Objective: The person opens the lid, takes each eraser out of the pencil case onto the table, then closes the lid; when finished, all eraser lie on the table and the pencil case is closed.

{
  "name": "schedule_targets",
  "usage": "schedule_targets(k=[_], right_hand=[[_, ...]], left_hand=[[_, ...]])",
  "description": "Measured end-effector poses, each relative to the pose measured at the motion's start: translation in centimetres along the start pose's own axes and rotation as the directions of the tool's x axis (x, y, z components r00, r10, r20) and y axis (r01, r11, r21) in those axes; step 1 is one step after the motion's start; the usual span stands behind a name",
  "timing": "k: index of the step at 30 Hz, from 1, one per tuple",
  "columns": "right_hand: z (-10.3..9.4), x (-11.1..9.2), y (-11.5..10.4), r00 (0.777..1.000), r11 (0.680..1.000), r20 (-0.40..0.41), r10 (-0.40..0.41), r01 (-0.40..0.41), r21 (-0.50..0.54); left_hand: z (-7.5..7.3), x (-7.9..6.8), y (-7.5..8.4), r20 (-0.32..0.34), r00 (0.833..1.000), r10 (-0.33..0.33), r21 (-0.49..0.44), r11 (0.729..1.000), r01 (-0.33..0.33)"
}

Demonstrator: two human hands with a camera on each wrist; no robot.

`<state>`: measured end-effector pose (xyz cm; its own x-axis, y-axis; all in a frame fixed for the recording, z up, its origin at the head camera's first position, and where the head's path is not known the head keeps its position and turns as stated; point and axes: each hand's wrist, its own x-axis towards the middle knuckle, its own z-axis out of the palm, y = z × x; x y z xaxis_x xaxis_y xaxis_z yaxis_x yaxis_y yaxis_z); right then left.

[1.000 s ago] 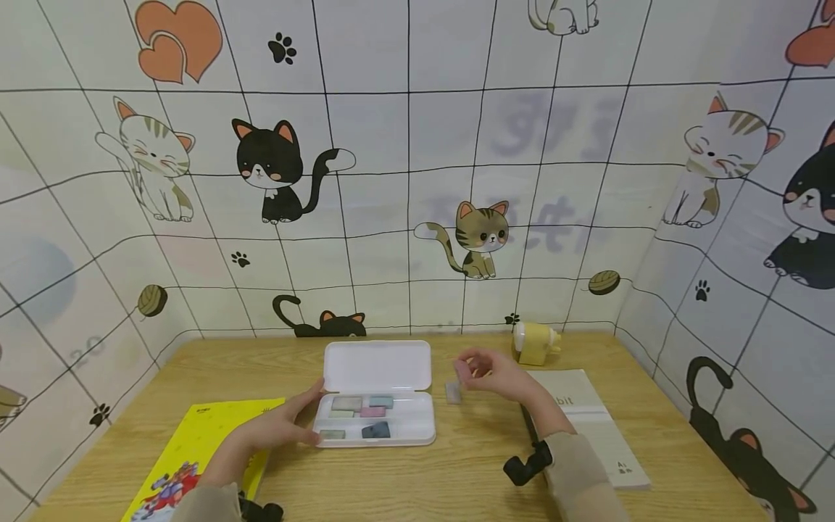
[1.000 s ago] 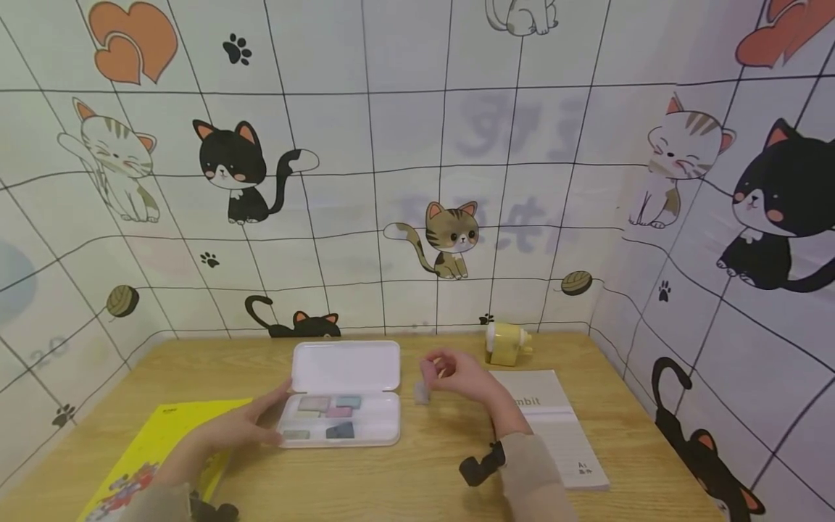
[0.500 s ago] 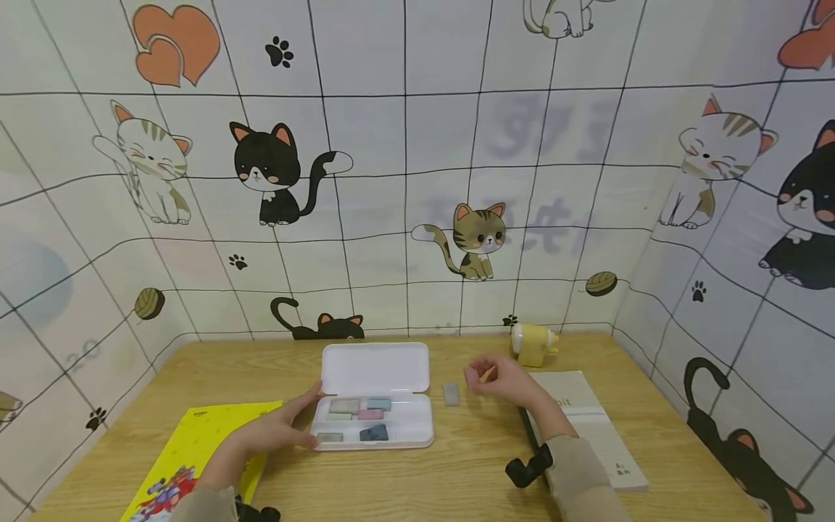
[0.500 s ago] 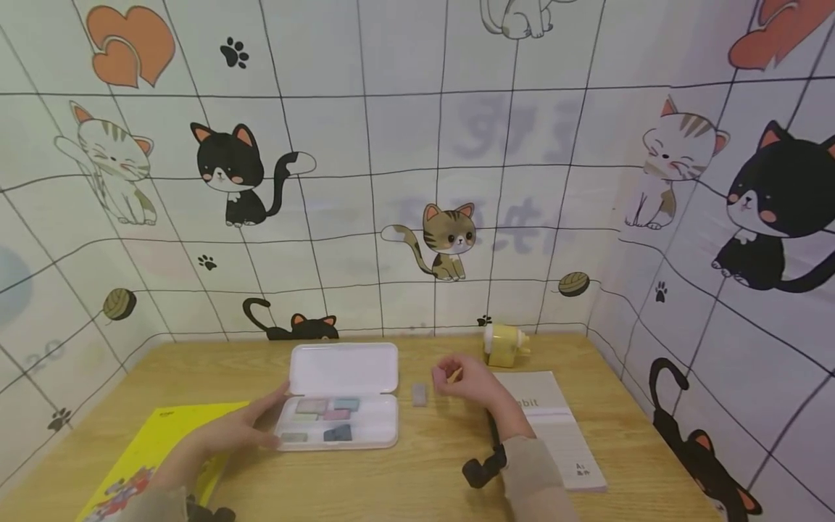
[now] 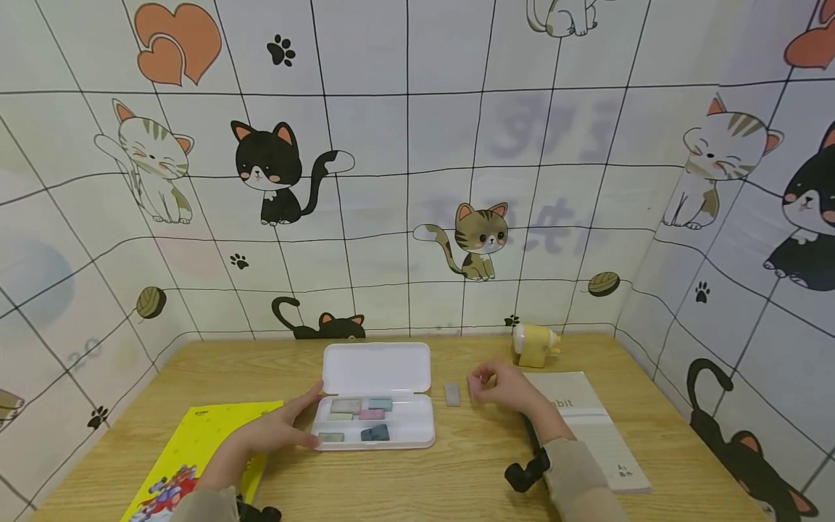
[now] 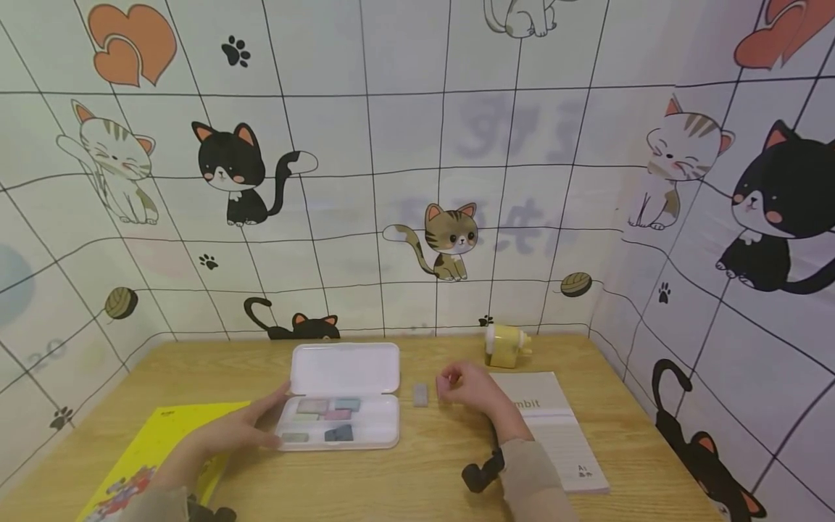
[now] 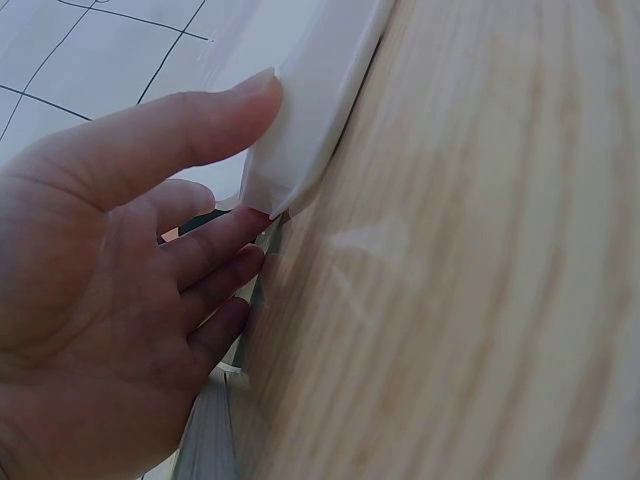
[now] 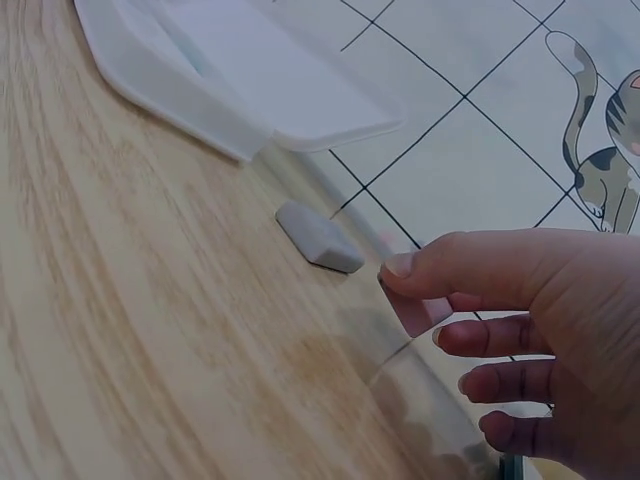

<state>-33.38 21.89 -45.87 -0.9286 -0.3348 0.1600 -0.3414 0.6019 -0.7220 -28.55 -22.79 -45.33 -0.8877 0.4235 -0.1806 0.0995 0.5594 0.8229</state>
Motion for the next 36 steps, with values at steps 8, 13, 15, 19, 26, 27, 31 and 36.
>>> schedule_targets(k=[8,13,15,19,26,27,31,36], right_hand=[[0.50,-0.09,0.22,1.000,0.999,0.018,-0.008,0.009,-0.045],[0.73,0.02,0.39,1.000,0.998,0.022,-0.004,0.006,-0.061],[0.77,0.02,0.39,1.000,0.998,0.022,-0.003,0.004,-0.061],[0.83,0.04,0.37,1.000,0.998,0.023,0.005,-0.003,-0.065],[0.93,0.09,0.36,1.000,0.998,0.021,0.008,-0.007,-0.064],[0.94,0.06,0.35,1.000,0.998,0.021,0.007,-0.006,-0.065],[0.98,0.05,0.40,1.000,0.997,0.020,0.009,-0.007,-0.078],[1.03,0.10,0.40,1.000,0.996,0.019,0.019,-0.018,-0.090]], left_hand=[[-0.01,0.00,-0.01,0.016,1.000,0.009,-0.003,1.000,-0.009],[-0.02,-0.02,-0.05,0.020,1.000,0.007,-0.008,1.000,-0.007],[-0.03,-0.02,-0.11,0.021,1.000,0.008,-0.008,1.000,-0.008],[-0.10,0.03,-0.27,0.022,1.000,0.018,-0.008,1.000,-0.018],[-0.16,0.09,-0.38,0.024,0.999,0.022,-0.010,1.000,-0.022],[-0.16,0.10,-0.39,0.025,0.999,0.024,-0.009,1.000,-0.024],[-0.15,0.16,-0.42,0.028,0.999,0.023,-0.005,1.000,-0.023],[-0.12,0.14,-0.35,0.026,0.999,0.018,-0.005,1.000,-0.018]])
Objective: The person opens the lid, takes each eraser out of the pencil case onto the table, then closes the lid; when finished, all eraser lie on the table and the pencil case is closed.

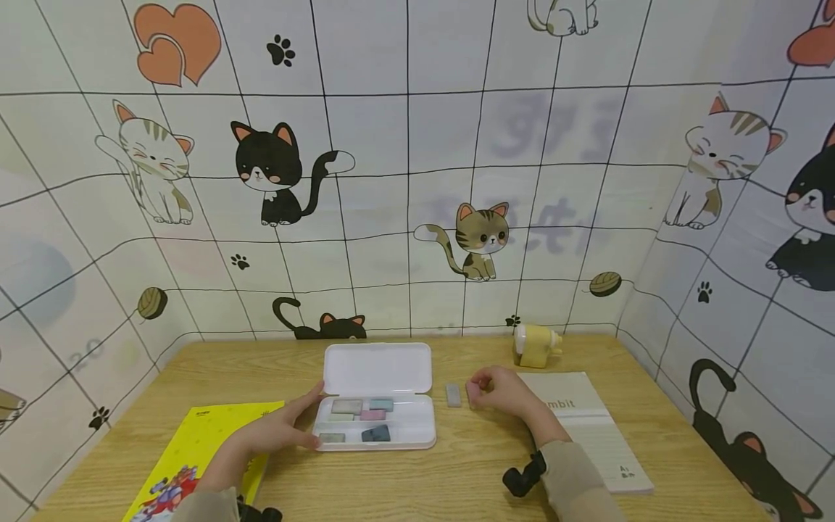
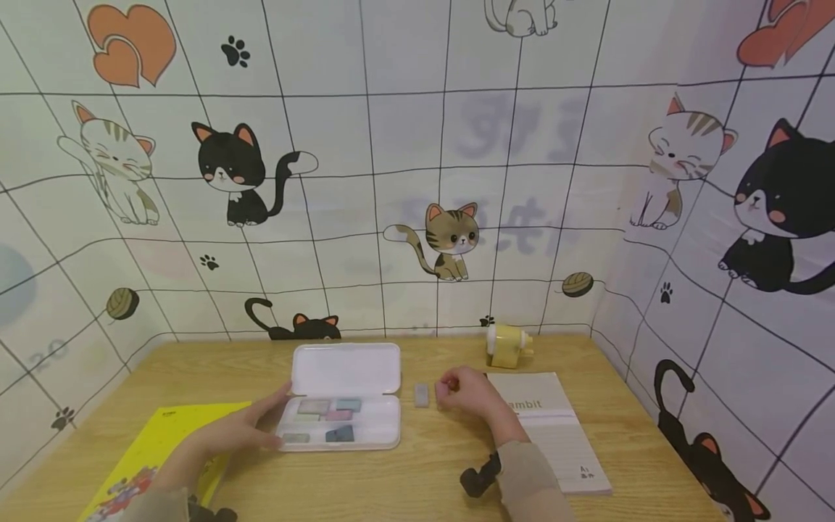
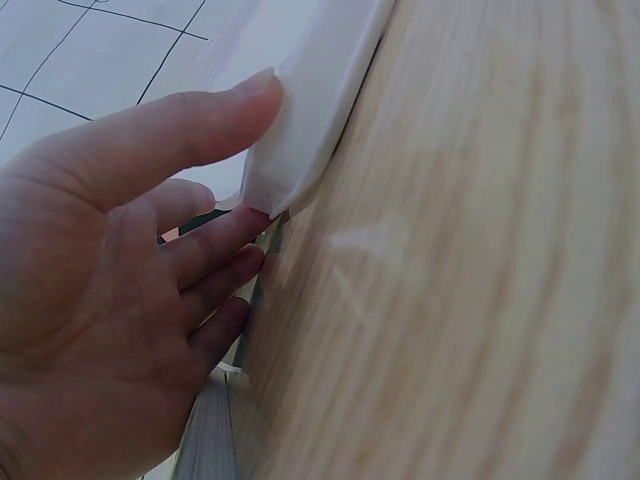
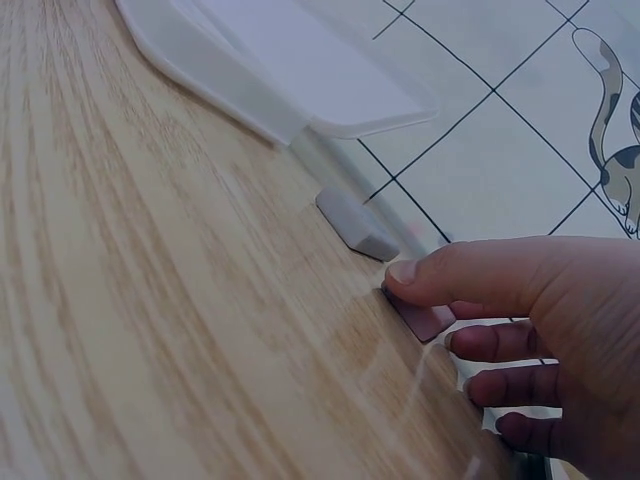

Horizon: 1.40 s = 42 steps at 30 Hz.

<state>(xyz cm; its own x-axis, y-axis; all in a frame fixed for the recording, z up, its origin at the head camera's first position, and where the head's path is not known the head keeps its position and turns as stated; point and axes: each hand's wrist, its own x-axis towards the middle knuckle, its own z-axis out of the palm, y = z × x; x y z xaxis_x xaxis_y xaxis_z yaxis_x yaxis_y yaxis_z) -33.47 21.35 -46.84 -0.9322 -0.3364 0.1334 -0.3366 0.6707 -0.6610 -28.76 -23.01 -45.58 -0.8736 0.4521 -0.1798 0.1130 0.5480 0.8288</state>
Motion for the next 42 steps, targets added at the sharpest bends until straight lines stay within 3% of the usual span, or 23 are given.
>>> schedule_targets(k=[14,22,35,42], right_hand=[[-0.5,-0.1,-0.5,1.000,0.999,0.017,-0.019,0.018,0.049],[-0.4,0.4,-2.4,0.996,0.998,0.064,-0.060,0.059,0.025],[0.5,1.9,-6.4,0.968,0.983,0.194,-0.162,0.175,-0.054],[0.9,3.3,-8.8,0.937,0.968,0.278,-0.211,0.240,-0.077]], left_hand=[[-0.1,-0.3,0.2,-0.010,1.000,0.010,-0.006,1.000,-0.010],[0.0,-0.3,0.3,-0.004,1.000,0.025,0.013,1.000,-0.025],[0.0,-0.2,0.3,-0.021,1.000,0.009,0.022,1.000,-0.008],[0.0,0.0,0.1,-0.019,1.000,-0.001,0.006,1.000,0.001]])
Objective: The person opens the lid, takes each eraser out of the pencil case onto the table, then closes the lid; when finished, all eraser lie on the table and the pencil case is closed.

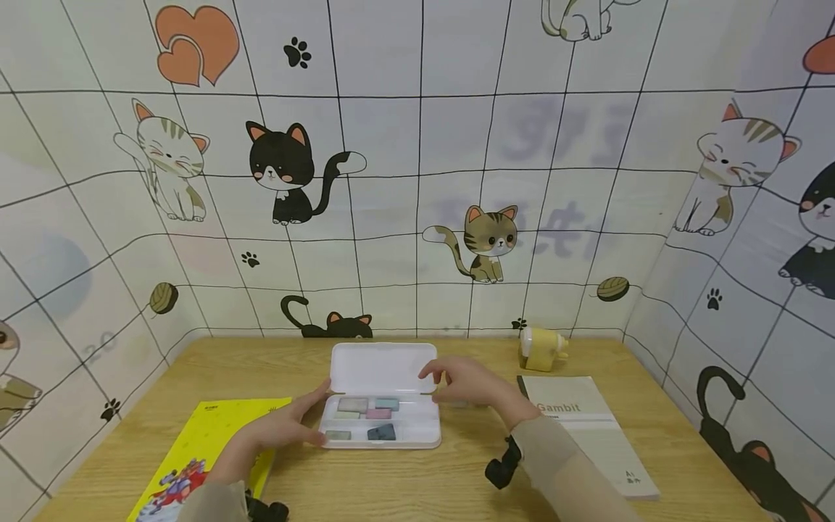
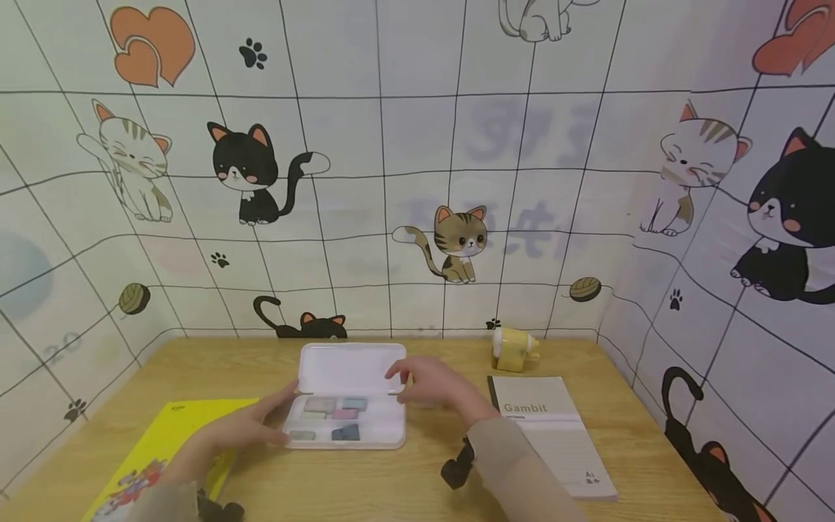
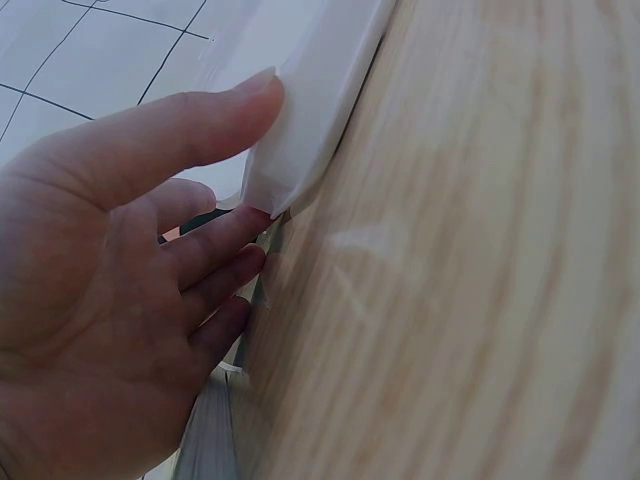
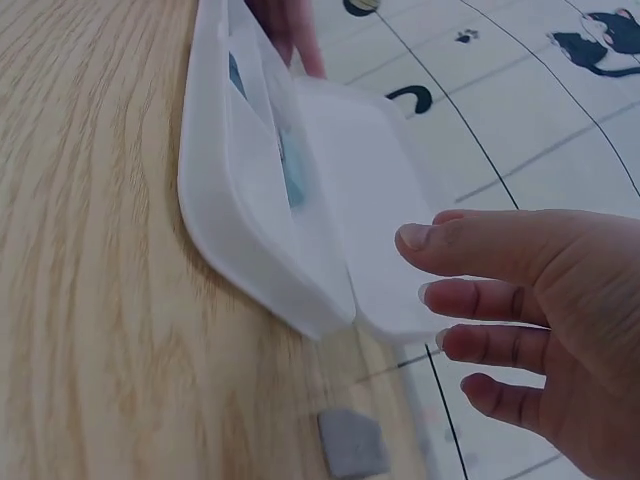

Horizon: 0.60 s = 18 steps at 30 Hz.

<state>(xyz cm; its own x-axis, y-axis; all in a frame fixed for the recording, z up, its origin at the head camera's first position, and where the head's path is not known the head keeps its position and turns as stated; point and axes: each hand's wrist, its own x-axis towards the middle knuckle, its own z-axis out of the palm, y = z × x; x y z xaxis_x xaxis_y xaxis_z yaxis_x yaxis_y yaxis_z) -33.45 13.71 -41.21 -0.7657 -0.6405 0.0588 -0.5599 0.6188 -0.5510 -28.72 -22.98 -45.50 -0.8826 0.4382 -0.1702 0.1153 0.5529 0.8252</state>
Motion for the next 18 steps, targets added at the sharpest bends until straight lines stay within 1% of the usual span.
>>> schedule_targets(k=[3,8,12,18], right_hand=[[0.2,1.1,-0.9,0.999,0.999,0.046,-0.019,0.020,-0.027],[0.8,2.9,-2.0,0.989,0.992,0.128,-0.076,0.088,-0.089],[1.4,4.0,-2.8,0.982,0.987,0.173,-0.078,0.100,-0.127],[2.2,5.0,-3.8,0.971,0.974,0.219,-0.092,0.134,-0.184]], left_hand=[[0.0,0.0,-0.1,0.003,1.000,0.004,-0.002,1.000,-0.004],[0.0,0.0,-0.2,0.009,1.000,0.017,0.005,1.000,-0.017],[0.0,0.0,-0.2,0.010,1.000,0.020,0.006,1.000,-0.020],[0.0,0.1,0.0,0.004,1.000,0.018,0.015,1.000,-0.018]])
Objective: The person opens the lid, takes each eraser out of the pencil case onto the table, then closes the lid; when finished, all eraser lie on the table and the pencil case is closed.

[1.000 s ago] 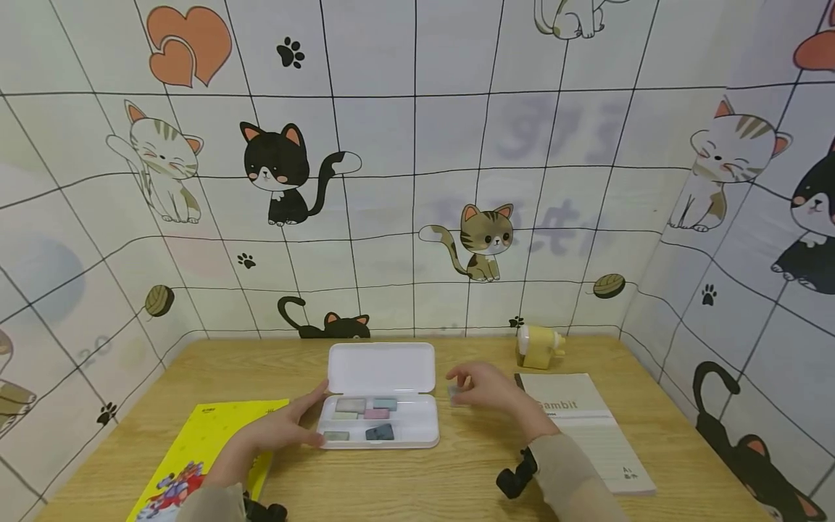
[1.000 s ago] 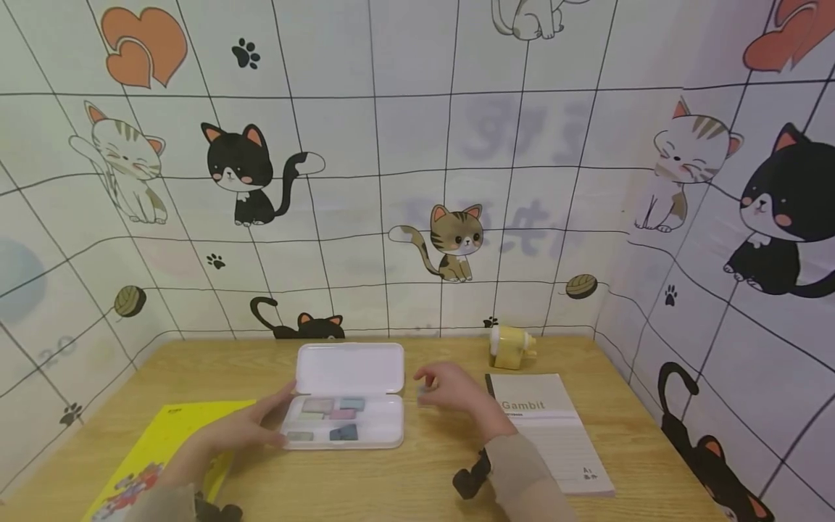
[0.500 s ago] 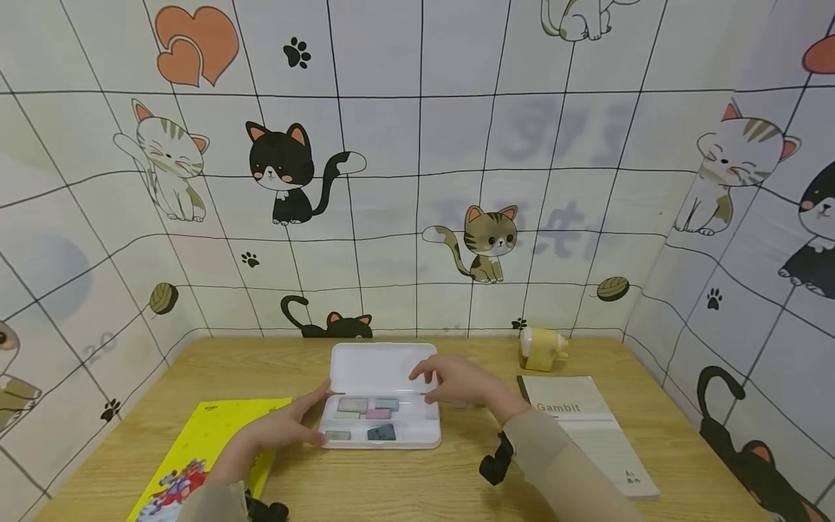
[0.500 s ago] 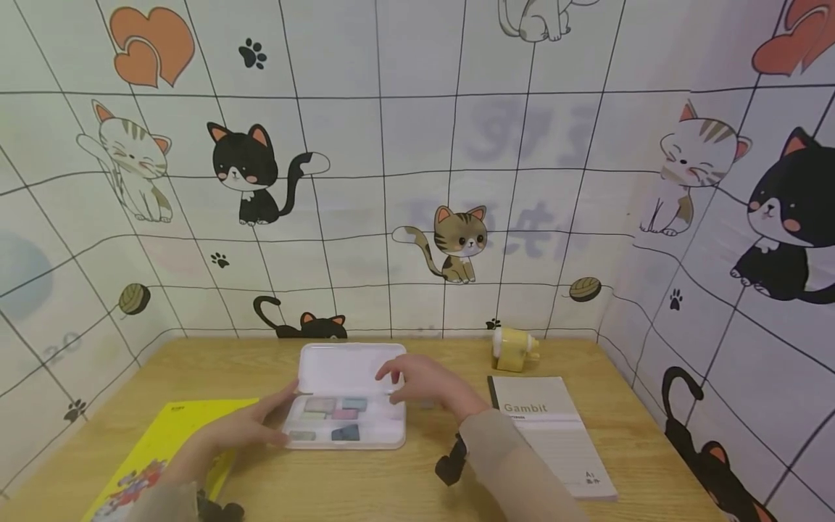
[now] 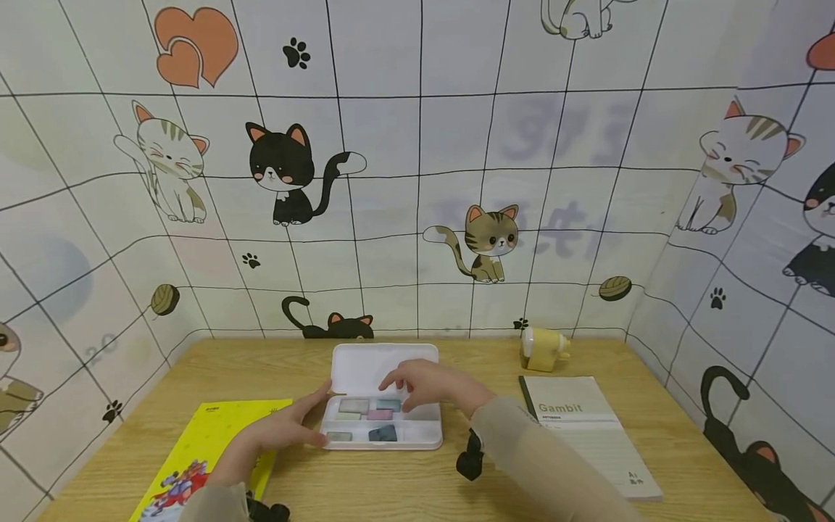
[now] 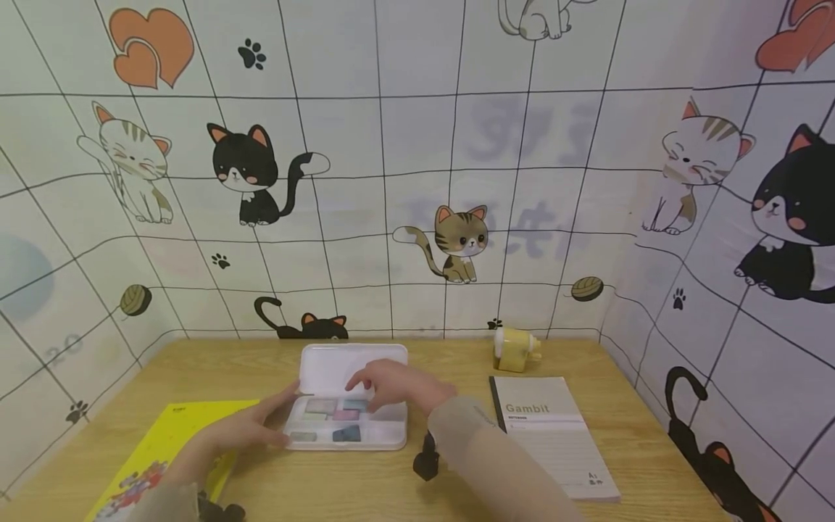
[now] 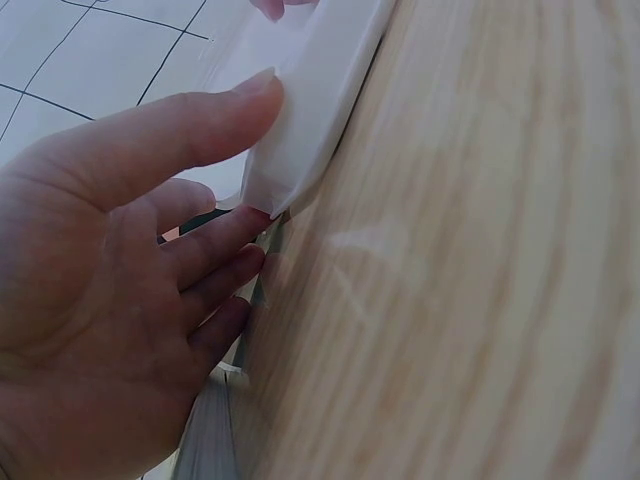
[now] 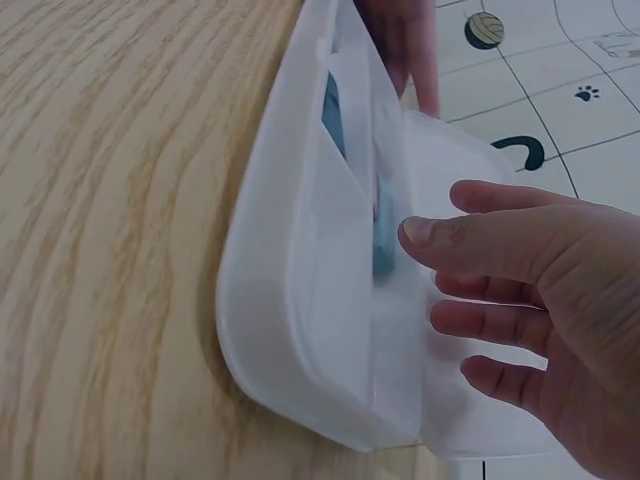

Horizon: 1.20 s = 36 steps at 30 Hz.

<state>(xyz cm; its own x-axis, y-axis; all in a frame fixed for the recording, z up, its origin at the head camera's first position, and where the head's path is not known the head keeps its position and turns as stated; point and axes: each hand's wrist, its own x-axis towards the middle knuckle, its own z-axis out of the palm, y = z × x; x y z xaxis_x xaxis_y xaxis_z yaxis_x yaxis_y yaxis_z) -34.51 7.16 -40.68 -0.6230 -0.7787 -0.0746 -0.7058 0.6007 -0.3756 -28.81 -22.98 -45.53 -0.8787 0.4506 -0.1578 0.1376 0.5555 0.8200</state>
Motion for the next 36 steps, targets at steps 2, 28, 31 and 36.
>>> schedule_targets(k=[2,28,31,36], right_hand=[[0.2,0.3,-0.2,1.000,1.000,0.014,-0.002,0.002,-0.022],[2.0,1.0,-0.1,0.999,0.988,0.004,0.037,-0.036,-0.148],[2.1,1.1,-0.1,0.999,0.989,-0.002,0.047,-0.047,-0.142],[2.1,1.1,-0.3,0.998,0.988,-0.005,0.058,-0.058,-0.141]], left_hand=[[0.0,-0.1,0.0,0.001,1.000,-0.002,0.000,1.000,0.002],[-0.1,0.1,-0.2,-0.002,1.000,-0.006,0.010,1.000,0.006],[-0.1,0.1,-0.2,-0.003,1.000,-0.008,0.013,1.000,0.008],[-0.1,0.0,-0.1,-0.006,1.000,-0.018,0.009,1.000,0.018]])
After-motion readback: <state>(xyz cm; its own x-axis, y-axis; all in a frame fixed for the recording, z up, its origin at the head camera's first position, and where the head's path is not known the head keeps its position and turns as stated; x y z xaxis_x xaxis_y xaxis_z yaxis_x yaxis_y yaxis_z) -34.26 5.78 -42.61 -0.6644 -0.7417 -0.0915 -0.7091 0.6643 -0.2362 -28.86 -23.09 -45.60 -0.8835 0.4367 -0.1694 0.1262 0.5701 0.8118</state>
